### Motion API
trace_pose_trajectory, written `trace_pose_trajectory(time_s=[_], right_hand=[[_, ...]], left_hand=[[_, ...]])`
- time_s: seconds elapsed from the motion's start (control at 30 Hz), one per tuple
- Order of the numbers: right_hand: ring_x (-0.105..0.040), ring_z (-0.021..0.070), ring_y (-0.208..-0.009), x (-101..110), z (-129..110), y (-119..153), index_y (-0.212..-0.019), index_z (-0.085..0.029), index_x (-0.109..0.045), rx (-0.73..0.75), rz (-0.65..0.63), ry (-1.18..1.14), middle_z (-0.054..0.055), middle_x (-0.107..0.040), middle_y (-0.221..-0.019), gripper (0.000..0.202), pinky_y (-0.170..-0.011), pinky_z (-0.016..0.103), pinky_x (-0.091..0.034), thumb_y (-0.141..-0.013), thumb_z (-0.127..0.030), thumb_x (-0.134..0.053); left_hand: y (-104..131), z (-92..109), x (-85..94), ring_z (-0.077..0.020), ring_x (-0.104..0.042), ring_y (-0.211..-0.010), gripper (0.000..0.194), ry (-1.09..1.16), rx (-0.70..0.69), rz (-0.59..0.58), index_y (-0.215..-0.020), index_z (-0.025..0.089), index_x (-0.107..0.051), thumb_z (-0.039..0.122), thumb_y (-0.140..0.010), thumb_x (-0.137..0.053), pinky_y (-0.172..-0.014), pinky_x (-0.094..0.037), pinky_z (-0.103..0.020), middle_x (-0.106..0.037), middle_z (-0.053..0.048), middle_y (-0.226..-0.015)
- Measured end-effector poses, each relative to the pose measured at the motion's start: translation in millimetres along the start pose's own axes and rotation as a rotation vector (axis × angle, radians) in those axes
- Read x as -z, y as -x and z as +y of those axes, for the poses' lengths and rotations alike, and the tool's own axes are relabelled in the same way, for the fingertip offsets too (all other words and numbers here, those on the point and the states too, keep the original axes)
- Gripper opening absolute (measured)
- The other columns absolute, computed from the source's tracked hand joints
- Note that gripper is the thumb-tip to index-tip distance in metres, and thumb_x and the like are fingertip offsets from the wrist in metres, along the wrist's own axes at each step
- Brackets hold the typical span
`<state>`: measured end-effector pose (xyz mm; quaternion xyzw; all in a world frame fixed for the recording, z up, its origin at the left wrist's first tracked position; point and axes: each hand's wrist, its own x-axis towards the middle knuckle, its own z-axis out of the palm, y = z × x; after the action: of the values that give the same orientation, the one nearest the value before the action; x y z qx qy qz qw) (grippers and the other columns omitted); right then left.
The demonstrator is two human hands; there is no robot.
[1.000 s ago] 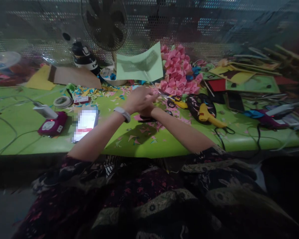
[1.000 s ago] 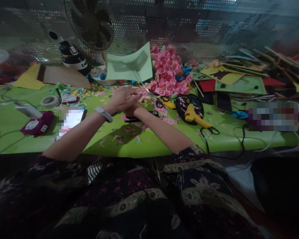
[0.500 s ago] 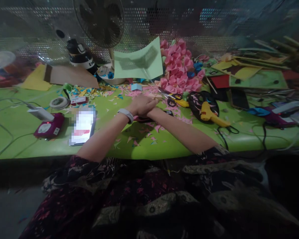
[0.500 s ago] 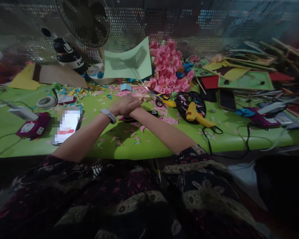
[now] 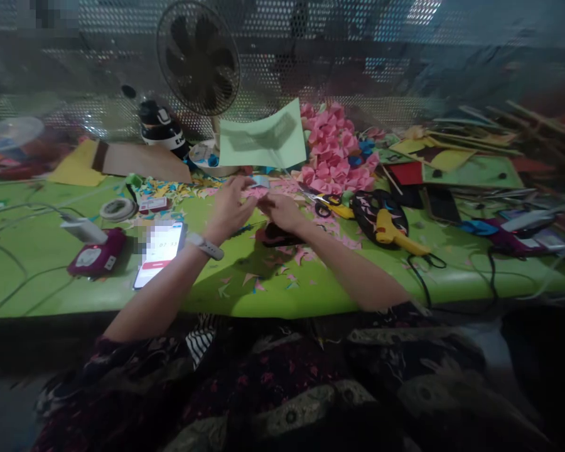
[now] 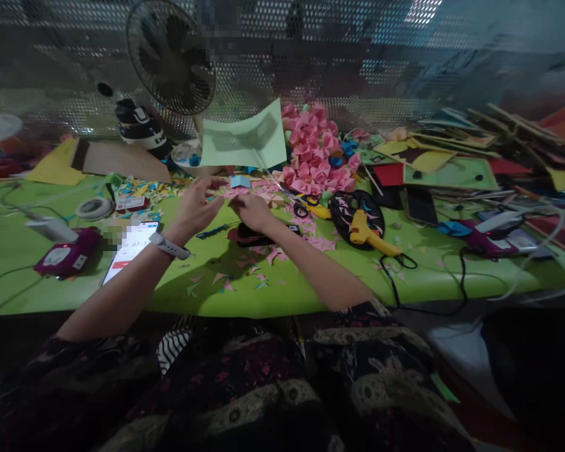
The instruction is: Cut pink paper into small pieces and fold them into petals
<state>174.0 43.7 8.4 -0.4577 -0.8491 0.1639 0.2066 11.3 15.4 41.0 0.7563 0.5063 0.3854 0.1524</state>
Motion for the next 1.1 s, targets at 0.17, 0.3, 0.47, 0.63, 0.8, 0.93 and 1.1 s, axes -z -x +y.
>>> trace_pose_trajectory(time_s=[0.17, 0.3, 0.47, 0.63, 0.8, 0.93, 1.1], right_hand=[[-0.064, 0.0188, -0.089, 48, -2, 18, -0.105, -0.016, -0.073, 0.003, -0.038, -0.214, 0.007, -0.074, -0.099, 0.031, -0.082, 0.031, -0.048, -0.093, -0.037, -0.055], [-0.063, 0.0199, -0.085, 71, 1, 31, -0.1, -0.019, -0.075, 0.075, -0.377, -0.081, 0.005, -0.073, -0.096, 0.031, -0.074, 0.031, -0.044, -0.081, -0.042, -0.072], [-0.059, 0.0196, -0.073, 66, -1, 33, -0.085, -0.022, -0.075, 0.089, -0.461, 0.139, 0.003, -0.07, -0.076, 0.017, -0.065, 0.031, -0.035, -0.076, -0.036, -0.077], [-0.062, 0.023, -0.082, 64, -1, 34, -0.093, -0.023, -0.074, 0.107, -0.366, 0.218, 0.006, -0.072, -0.09, 0.019, -0.065, 0.032, -0.036, -0.08, -0.037, -0.072], [-0.064, 0.0233, -0.086, 63, 1, 32, -0.092, -0.024, -0.073, 0.091, -0.293, 0.129, 0.005, -0.073, -0.094, 0.018, -0.07, 0.033, -0.042, -0.079, -0.036, -0.075], [-0.064, 0.0207, -0.08, 67, -3, 32, -0.089, -0.021, -0.071, 0.006, -0.154, -0.008, 0.006, -0.073, -0.09, 0.02, -0.071, 0.034, -0.046, -0.085, -0.04, -0.068], [-0.065, 0.0196, -0.079, 60, -4, 28, -0.088, -0.018, -0.067, -0.028, 0.084, -0.208, 0.007, -0.072, -0.089, 0.024, -0.072, 0.033, -0.048, -0.088, -0.042, -0.063]], left_hand=[[4, -11, 3.2, -0.0203, -0.067, -0.06, 0.01, 0.132, 0.349, -0.457, -0.08, 0.018, -0.07, 0.023, -0.073, -0.067, -0.059, -0.05, -0.029, -0.069, -0.004, -0.062], [13, -16, -13.0, -0.0169, -0.065, -0.051, 0.02, 0.456, 0.544, -0.633, -0.083, 0.02, -0.07, 0.018, -0.064, -0.077, -0.053, -0.048, -0.026, -0.07, -0.002, -0.059], [20, -27, -24.5, -0.0153, -0.067, -0.054, 0.024, 0.638, 0.582, -0.675, -0.076, 0.018, -0.068, 0.024, -0.06, -0.086, -0.058, -0.054, -0.026, -0.074, -0.003, -0.066], [13, -33, -14.1, -0.013, -0.067, -0.057, 0.02, 0.624, 0.578, -0.484, -0.072, 0.016, -0.066, 0.023, -0.068, -0.084, -0.059, -0.054, -0.023, -0.071, -0.003, -0.065], [6, -33, 2.4, -0.013, -0.072, -0.064, 0.026, 0.62, 0.489, -0.144, -0.083, 0.017, -0.062, 0.036, -0.076, -0.079, -0.049, -0.046, -0.018, -0.073, -0.002, -0.08], [8, -27, 2.3, -0.0161, -0.074, -0.067, 0.037, 0.712, 0.451, -0.23, -0.09, 0.017, -0.06, 0.047, -0.077, -0.078, -0.047, -0.046, -0.018, -0.076, -0.008, -0.094], [10, -22, -1.9, -0.0146, -0.073, -0.069, 0.037, 0.685, 0.38, -0.279, -0.087, 0.017, -0.062, 0.047, -0.075, -0.08, -0.05, -0.047, -0.018, -0.076, -0.008, -0.092]])
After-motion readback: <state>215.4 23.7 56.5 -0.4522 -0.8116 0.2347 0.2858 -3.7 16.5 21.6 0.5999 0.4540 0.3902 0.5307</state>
